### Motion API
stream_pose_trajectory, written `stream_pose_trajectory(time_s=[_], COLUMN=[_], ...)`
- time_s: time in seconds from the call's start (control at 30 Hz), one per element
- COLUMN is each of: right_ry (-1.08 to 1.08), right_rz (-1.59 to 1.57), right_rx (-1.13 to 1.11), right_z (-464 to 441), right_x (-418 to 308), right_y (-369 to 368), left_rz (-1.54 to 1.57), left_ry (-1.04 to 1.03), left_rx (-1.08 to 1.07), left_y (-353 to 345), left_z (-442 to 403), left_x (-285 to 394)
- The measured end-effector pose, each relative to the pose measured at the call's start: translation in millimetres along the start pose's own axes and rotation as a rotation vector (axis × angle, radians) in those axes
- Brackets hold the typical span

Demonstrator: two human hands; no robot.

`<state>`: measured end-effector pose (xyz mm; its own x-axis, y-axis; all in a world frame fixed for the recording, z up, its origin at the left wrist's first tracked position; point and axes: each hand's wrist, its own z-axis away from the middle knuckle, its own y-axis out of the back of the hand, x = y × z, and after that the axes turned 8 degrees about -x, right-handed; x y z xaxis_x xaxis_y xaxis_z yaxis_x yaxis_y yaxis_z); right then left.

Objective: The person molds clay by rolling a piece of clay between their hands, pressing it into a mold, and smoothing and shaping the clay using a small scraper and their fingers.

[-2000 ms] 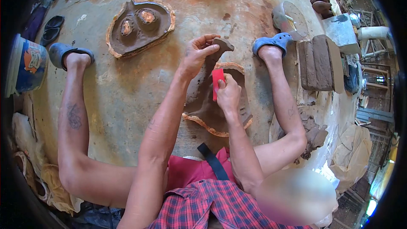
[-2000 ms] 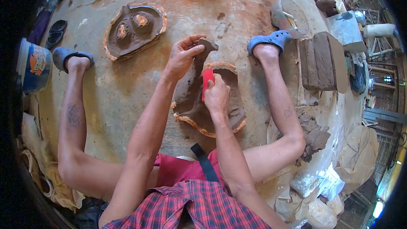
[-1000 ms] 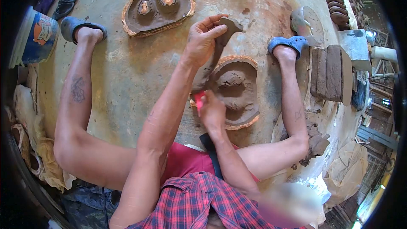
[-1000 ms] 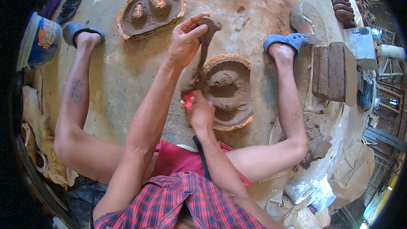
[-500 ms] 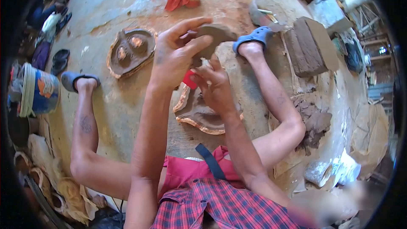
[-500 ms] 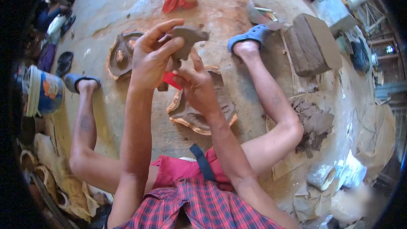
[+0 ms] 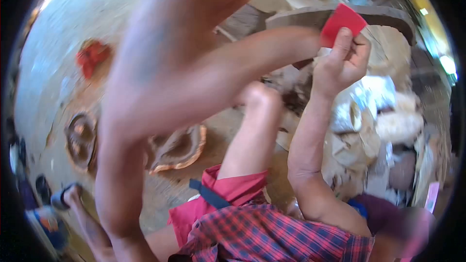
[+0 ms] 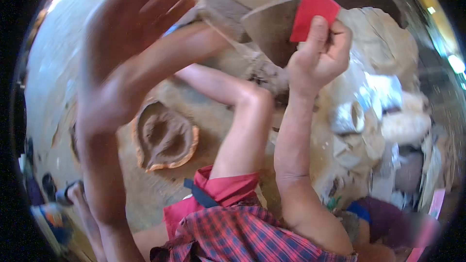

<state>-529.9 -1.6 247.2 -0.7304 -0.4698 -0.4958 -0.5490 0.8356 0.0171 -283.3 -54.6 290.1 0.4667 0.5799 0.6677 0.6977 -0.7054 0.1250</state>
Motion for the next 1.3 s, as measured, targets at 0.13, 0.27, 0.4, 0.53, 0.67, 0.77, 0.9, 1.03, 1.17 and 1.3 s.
stream_pose_trajectory(time_s=[0.13, 0.27, 0.4, 0.53, 0.67, 0.77, 0.9, 1.03, 1.17, 1.3], right_ry=[0.117, -0.204, -0.628, -0.713, -0.451, -0.510, -0.467, -0.668, -0.765, -0.816], right_rz=[0.334, 0.654, 0.951, 0.947, 0.873, 0.331, 0.200, 0.006, -0.167, -0.127], right_rx=[0.153, 0.250, -0.219, 0.051, 0.066, 0.081, -0.186, -0.528, -0.798, -0.969], right_z=[-15.2, 55.2, 159.0, 184.7, 149.8, 114.3, 114.9, 156.0, 213.2, 242.5], right_x=[49.6, 123.3, 212.1, 203.6, 192.5, 153.5, 85.2, 29.9, 9.0, -3.1], right_y=[98.8, 154.1, 201.9, 198.2, 179.0, 122.2, 34.3, -51.3, -99.4, -114.7], left_rz=[0.264, 0.316, 0.660, 0.784, 0.556, 0.291, -0.236, -0.530, -0.503, -0.527], left_ry=[0.778, 1.374, 1.718, 1.469, 1.136, 1.246, 1.323, 1.462, 1.383, 1.219], left_rx=[-0.026, 0.155, 0.501, 1.256, 1.442, 1.630, 1.579, 0.841, 0.409, 0.430], left_y=[10.8, -17.4, -64.9, -97.7, -89.1, -75.1, -2.4, 119.0, 187.5, 194.9], left_z=[91.9, 240.1, 404.2, 409.2, 439.2, 433.7, 484.4, 436.7, 383.6, 350.8], left_x=[-2.1, -35.9, -48.4, -47.6, -84.1, -101.0, -150.4, -152.4, -206.8, -236.7])
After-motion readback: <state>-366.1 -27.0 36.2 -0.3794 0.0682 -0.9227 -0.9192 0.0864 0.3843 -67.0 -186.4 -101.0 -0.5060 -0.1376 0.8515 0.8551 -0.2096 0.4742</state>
